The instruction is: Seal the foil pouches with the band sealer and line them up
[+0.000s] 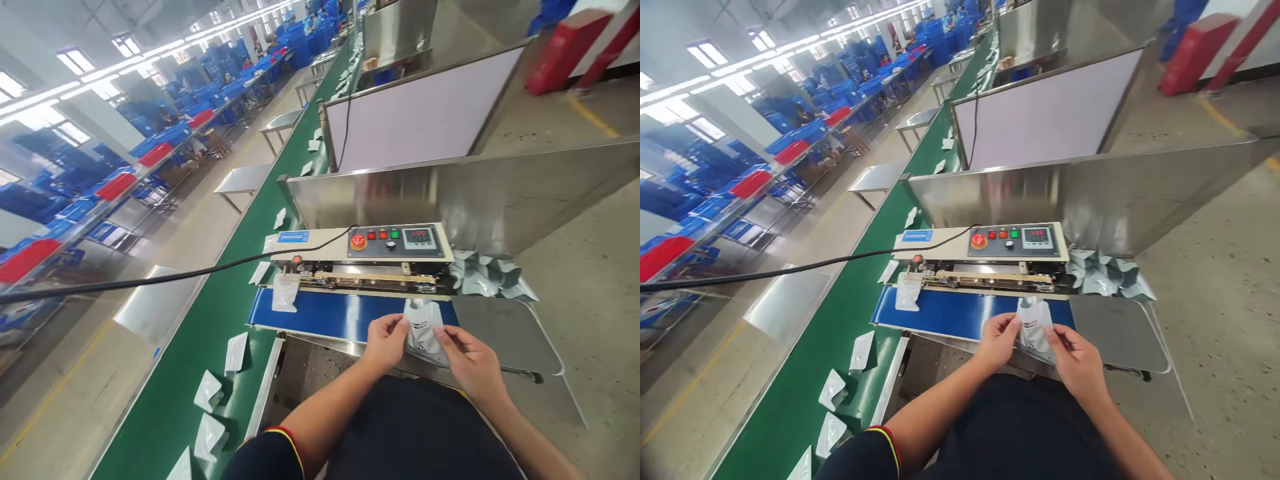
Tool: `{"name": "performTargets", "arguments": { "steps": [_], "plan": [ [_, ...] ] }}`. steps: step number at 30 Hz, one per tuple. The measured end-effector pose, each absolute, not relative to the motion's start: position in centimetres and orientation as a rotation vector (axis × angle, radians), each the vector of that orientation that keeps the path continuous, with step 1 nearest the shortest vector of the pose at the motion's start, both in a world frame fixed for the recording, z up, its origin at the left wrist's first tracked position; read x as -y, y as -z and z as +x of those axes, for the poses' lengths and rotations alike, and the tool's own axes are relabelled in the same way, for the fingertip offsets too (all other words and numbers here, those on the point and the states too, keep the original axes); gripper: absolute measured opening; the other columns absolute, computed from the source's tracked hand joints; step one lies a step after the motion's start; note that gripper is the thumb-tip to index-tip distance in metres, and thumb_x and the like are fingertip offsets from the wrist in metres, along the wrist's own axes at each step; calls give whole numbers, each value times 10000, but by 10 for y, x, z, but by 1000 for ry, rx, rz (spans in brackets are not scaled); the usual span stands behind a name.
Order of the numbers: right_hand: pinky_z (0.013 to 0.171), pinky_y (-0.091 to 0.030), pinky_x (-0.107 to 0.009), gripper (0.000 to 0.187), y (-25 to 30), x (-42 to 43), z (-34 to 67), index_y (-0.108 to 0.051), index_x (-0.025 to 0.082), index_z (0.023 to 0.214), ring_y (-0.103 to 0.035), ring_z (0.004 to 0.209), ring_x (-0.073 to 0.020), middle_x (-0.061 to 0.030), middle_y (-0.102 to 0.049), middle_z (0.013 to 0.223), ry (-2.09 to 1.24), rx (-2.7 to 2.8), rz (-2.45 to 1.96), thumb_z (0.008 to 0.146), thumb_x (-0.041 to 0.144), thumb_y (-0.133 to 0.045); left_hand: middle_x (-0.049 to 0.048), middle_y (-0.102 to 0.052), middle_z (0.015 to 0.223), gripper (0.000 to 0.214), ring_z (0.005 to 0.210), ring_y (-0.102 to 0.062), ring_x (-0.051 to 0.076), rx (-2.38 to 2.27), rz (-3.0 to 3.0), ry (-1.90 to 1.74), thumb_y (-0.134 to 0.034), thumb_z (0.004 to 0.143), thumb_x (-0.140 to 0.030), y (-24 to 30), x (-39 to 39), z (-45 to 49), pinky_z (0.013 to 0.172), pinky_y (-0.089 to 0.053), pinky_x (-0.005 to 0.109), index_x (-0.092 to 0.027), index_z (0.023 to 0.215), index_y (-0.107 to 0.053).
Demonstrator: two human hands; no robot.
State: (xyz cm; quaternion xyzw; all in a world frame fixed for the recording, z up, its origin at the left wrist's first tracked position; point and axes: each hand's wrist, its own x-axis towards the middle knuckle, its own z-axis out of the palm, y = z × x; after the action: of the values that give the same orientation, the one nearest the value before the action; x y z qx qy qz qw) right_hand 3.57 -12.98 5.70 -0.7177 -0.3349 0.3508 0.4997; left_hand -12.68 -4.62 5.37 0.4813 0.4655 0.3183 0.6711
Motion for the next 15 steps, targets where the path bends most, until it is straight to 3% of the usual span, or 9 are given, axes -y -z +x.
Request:
{"name": "performTargets", "arguments": {
  "steps": [4,7,10,15],
  "plan": [
    [616,-586,-324,616,-38,154,87,-833,181,849,-711,682,-266,-102,-786,772,-854,585,-1797,767,789,-775,71,-807,839,482,754,-650,209,-1105,1297,-614,-698,949,-599,-35,57,-64,714,-520,308,-154,983,-880],
    [611,-566,-325,551,-33,151,121,-857,177,847,-736,751,-300,-98,-780,762,-751,479,-2017,754,709,-750,24,-719,681,378,714,-636,204,-1218,1331,-568,-709,924,-497,-28,44,-27,681,-503,286,-164,817,-854],
    [604,-554,-340,518,-31,131,143,-863,154,852,-742,786,-321,-108,-790,783,-711,331,-2092,708,631,-723,-13,-586,561,359,688,-612,202,-1374,1197,-582,-724,880,-461,-20,28,-2,661,-499,272,-186,654,-771],
    [615,-573,-356,446,-33,86,141,-832,157,782,-754,819,-339,-116,-795,785,-804,349,-2084,660,570,-718,-34,-485,523,362,634,-551,178,-1454,1007,-661,-760,825,-468,-10,10,-5,633,-491,258,-203,587,-695]
  ]
}}
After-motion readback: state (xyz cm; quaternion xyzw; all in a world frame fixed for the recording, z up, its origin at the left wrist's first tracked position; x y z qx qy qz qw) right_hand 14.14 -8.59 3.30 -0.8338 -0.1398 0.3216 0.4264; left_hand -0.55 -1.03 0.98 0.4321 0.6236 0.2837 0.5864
